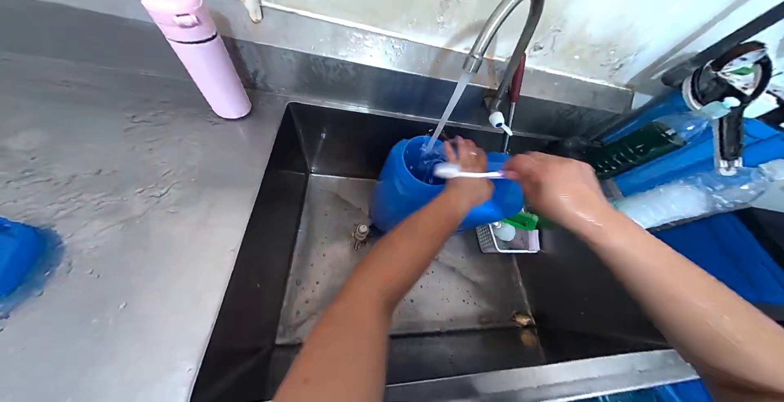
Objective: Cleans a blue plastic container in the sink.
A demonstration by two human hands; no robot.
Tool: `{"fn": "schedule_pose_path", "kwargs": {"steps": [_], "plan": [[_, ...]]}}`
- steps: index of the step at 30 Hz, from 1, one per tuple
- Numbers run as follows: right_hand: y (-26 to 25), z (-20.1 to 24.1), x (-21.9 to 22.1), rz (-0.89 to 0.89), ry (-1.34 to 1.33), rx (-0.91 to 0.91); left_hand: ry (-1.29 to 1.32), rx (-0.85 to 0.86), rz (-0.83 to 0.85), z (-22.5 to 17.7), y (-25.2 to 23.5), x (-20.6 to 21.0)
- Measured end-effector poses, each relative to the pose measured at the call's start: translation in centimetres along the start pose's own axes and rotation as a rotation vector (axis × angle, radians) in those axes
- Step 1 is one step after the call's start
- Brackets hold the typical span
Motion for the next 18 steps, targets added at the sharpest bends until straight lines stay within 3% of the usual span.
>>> {"fn": "schedule_pose_path", "kwargs": {"steps": [2,4,8,11,14,18], "plan": [[-3.9,5.7,2.1,0.225,0.090,-0.136,0.109,0.013,-0.054,0.1,0.7,6.6],[-8.2,7.7,4.7,0.447,0.127,-0.090,0.070,0.067,0.092,0.6,1.0,5.9],[-12.1,5.1,4.2,0.481,0.256,0.127,-0.049,0.172,0.152,-0.2,1.5,2.6],[-11.4,4.7,2.5,0.543,0.346,-0.002,-0.056,0.226,0.105,0.4,1.1,2.7],[-10.8,3.7,4.6,0.626,0.421,0.028,-0.081,0.251,0.051,0.3,1.6,3.4],[-10.2,8.0,2.4,0.729,0.487,-0.077,-0.026,0.163,0.113,0.1,1.6,2.0]]}}
Point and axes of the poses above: each hand's wrist, its own y-axis away from the middle knuckle, its own x-axis out of the palm, z = x × y, the point moved 2 cm from there along -y, towards the middle knuckle, and after that the axes turned 14 degrees about -z, right-handed, at the moved point
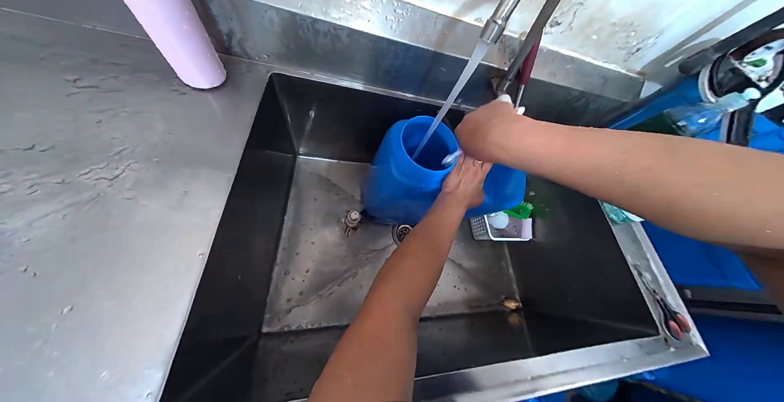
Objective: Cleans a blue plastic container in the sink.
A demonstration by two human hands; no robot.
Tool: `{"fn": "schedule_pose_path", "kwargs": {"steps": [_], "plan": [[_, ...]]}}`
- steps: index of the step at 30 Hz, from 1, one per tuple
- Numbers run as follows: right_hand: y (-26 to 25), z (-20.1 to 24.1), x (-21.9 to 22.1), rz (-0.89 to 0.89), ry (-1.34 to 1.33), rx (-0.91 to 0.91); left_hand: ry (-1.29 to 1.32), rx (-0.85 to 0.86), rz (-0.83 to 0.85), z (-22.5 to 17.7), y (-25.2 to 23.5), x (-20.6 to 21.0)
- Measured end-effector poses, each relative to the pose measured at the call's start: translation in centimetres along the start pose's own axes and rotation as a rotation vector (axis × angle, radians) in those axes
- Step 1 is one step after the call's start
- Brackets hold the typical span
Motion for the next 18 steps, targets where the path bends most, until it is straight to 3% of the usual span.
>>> {"fn": "schedule_pose_path", "kwargs": {"steps": [2,4,5,6,7,10,12,14,16,18], "plan": [[3.1,-0.3,0.3,-0.301,-0.206,-0.259,0.025,-0.003,-0.054,-0.2,0.2,0.1],[6.1,-0.3,-2.3,-0.223,-0.346,-0.159,-0.027,0.041,-0.153,-0.2,0.5,0.7],[5.4,-1.0,-2.8,-0.169,-0.363,-0.089,-0.071,0.056,-0.171,-0.2,0.3,0.8],[3.2,-2.4,-1.6,-0.227,-0.334,-0.059,-0.107,0.066,-0.182,0.0,0.0,0.8],[0.0,-4.3,1.8,-0.463,-0.318,-0.042,-0.140,0.079,-0.190,0.2,-0.3,0.9],[-3.0,-8.8,6.7,-0.335,-0.376,0.135,-0.123,0.093,-0.225,0.6,-0.5,0.9],[-0.3,-12.0,12.1,-0.429,-0.578,0.303,-0.087,0.100,-0.242,0.4,-0.2,1.0],[2.5,-13.4,21.1,-0.562,-0.743,0.528,-0.089,0.099,-0.269,0.5,-0.1,1.0],[5.1,-12.0,29.7,-0.509,-0.902,0.663,-0.107,0.087,-0.270,0.5,-0.2,1.1],[7.1,-11.7,33.4,-0.359,-0.936,0.742,-0.130,0.077,-0.268,0.6,-0.2,1.1]]}}
Point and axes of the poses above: each hand's wrist, its own y-axis away from the middle knuckle, its own x-axis out of the palm, z = x × y, the point moved 2 cm from there along -y, towards the middle knuckle, and after that the axes turned 14 degrees about -z, right-handed, at the moved point
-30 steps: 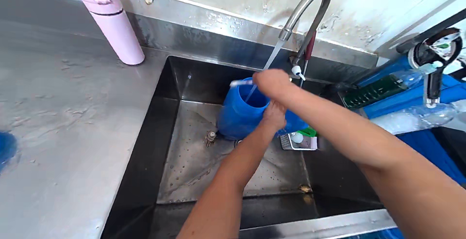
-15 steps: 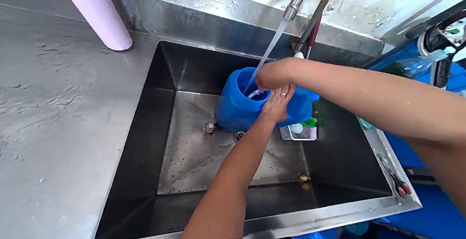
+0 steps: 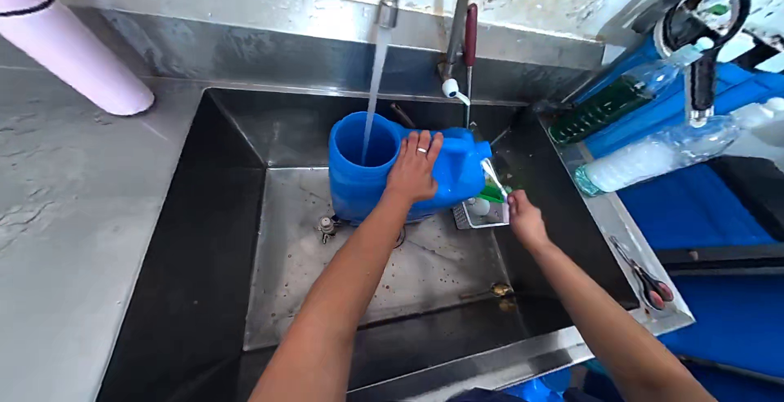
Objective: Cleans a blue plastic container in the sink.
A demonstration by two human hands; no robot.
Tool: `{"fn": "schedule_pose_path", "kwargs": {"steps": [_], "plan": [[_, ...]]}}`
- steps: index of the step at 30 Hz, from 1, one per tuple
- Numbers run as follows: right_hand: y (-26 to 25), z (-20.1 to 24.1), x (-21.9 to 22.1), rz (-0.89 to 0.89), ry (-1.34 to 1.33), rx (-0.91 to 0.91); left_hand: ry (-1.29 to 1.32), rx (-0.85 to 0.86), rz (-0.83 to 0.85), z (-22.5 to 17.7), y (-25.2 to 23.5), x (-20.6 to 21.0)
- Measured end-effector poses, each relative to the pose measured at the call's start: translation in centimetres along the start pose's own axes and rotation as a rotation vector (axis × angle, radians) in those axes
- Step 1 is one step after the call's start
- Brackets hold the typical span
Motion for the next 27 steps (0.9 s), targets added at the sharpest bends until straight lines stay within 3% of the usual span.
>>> {"fn": "schedule_pose_path", "kwargs": {"steps": [2,4,7,10,13,16,18,20,22,23,25,27], "plan": [[-0.8,0.0,-2.1,-0.009,-0.030,0.051,0.008,-0.005,-0.016,0.0,0.2,0.1],[-2.1,2.6,-3.1,-0.116,-0.192,-0.028,0.006,0.017,-0.078,0.4,0.0,0.3],[-1.7,0.1,2.7,0.007,-0.220,-0.113,-0.036,0.025,-0.091,0.2,0.8,0.5],[-3.7,-3.4,3.2,0.099,-0.260,0.014,-0.102,0.000,-0.090,0.3,0.3,0.2],[-3.9,0.0,2.6,0.040,-0.495,-0.002,-0.135,0.038,-0.119,0.3,0.4,0.5],[-4.6,-3.9,6.5,0.090,-0.388,0.001,-0.132,0.033,0.022,-0.8,-0.5,-1.2],[-6.6,-6.4,6.9,0.190,-0.394,0.020,-0.226,0.016,0.090,-0.1,-2.1,-4.2],[-7.7,-3.3,4.9,0.153,-0.712,0.100,-0.278,-0.231,0.132,2.3,-2.7,-7.2],[-8.3,3.2,3.3,0.103,-1.122,0.131,-0.225,-0.547,0.190,4.9,-2.2,-8.8],[-8.3,7.1,2.4,0.062,-1.242,0.095,-0.195,-0.613,0.168,5.9,-1.4,-9.0],[-7.2,13.6,1.2,0.005,-1.333,-0.054,-0.159,-0.655,0.095,8.7,0.4,-10.5],[-4.6,18.4,-0.2,0.044,-1.246,-0.371,-0.092,-0.679,0.046,13.5,2.7,-13.0]]}}
Point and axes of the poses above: each hand's wrist, its own y-axis away from the middle knuckle, its own x-axis out of the palm, z = x × y, the point moved 2 cm from there along -y, towards the middle knuckle, and after that the axes turned 14 degrees about -z, right-handed, at the moved point
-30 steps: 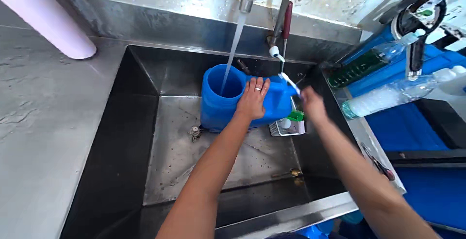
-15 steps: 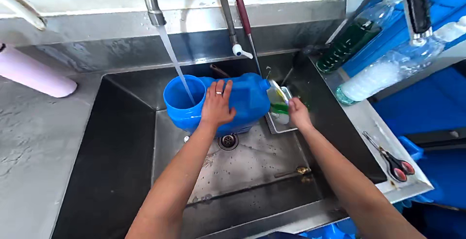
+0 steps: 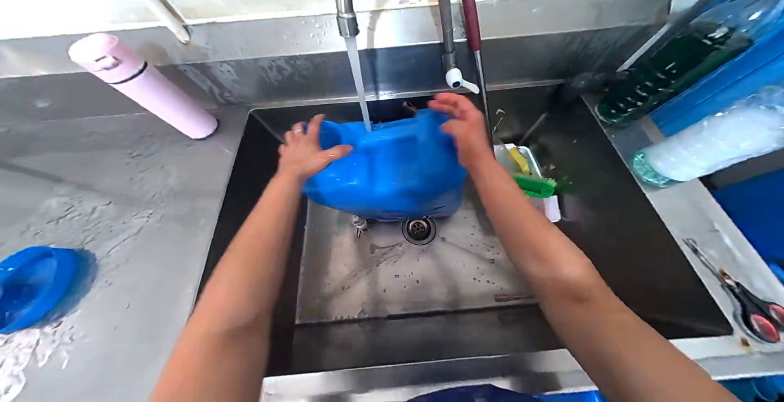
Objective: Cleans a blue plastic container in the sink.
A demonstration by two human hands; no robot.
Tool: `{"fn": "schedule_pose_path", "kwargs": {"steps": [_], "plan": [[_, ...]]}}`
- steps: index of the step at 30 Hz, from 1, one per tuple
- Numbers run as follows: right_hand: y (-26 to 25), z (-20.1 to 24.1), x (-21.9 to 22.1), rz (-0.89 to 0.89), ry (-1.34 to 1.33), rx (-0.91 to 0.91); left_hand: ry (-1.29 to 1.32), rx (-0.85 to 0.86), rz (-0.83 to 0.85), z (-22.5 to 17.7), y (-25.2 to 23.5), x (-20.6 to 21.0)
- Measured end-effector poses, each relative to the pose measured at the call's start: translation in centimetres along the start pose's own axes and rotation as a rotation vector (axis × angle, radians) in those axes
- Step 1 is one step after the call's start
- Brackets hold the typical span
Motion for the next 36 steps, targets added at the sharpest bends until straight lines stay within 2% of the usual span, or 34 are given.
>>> {"fn": "schedule_pose_path", "kwargs": {"steps": [3,6,7,9,11,13,17,19,21,23,25,26,28,30,32,34,36], "plan": [[0.0,3.0,7.3,0.260,0.308,-0.287,0.072,-0.092,0.015,6.9,-2.2,-1.8],[-1.6,4.7,13.6,0.357,0.756,-0.550,0.139,-0.167,-0.013,10.9,-4.3,-1.9],[-1.8,5.4,14.9,0.367,0.880,-0.580,0.151,-0.176,-0.017,11.7,-4.7,-1.9],[-2.5,7.0,16.3,0.445,1.058,-0.479,0.154,-0.176,-0.023,12.4,-5.3,-1.9],[-2.6,7.4,15.7,0.409,1.070,-0.369,0.141,-0.191,-0.032,11.7,-5.1,-1.8],[-1.6,6.9,13.1,0.284,1.042,-0.266,0.127,-0.172,-0.043,9.0,-3.9,-2.0],[1.3,1.4,3.1,-0.043,0.999,-0.203,0.068,-0.077,-0.058,-0.5,0.4,-1.3],[0.9,-1.8,-2.5,-0.045,1.037,-0.025,-0.067,-0.047,-0.038,-5.9,1.7,1.0],[-1.9,-2.7,-5.7,-0.032,0.994,0.050,-0.202,-0.052,0.032,-9.7,1.2,3.1],[-6.0,-2.2,-5.5,-0.009,0.812,0.036,-0.244,-0.059,0.070,-11.0,0.3,3.9],[-9.6,-3.5,-3.9,0.094,0.655,0.139,-0.249,-0.038,0.088,-11.3,-0.1,3.7],[-11.2,-4.8,-3.7,0.153,0.635,0.176,-0.217,-0.019,0.100,-11.4,-0.2,3.3],[-13.4,-5.3,-4.4,0.206,0.751,0.122,-0.010,0.031,0.074,-11.7,-0.7,2.2],[-12.2,-1.5,-4.6,0.158,0.899,0.026,0.274,0.019,0.019,-11.7,-0.8,0.5],[-9.2,2.7,-2.6,0.151,0.905,-0.093,0.420,-0.035,-0.016,-10.8,-0.2,-1.2],[-6.3,2.2,1.7,0.296,0.755,-0.216,0.362,0.006,-0.056,-7.9,1.6,-2.7],[-3.8,-0.6,6.3,0.466,0.683,-0.182,0.221,0.082,-0.107,-2.7,3.9,-3.8]]}}
Point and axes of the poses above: each hand's wrist, its own y-axis away from the middle knuckle, its own x-axis out of the palm, z = x × y, the point moved 2 cm from there along -y, towards the middle knuckle, and after that the axes turned 14 degrees about -z, right-handed, at the moved point
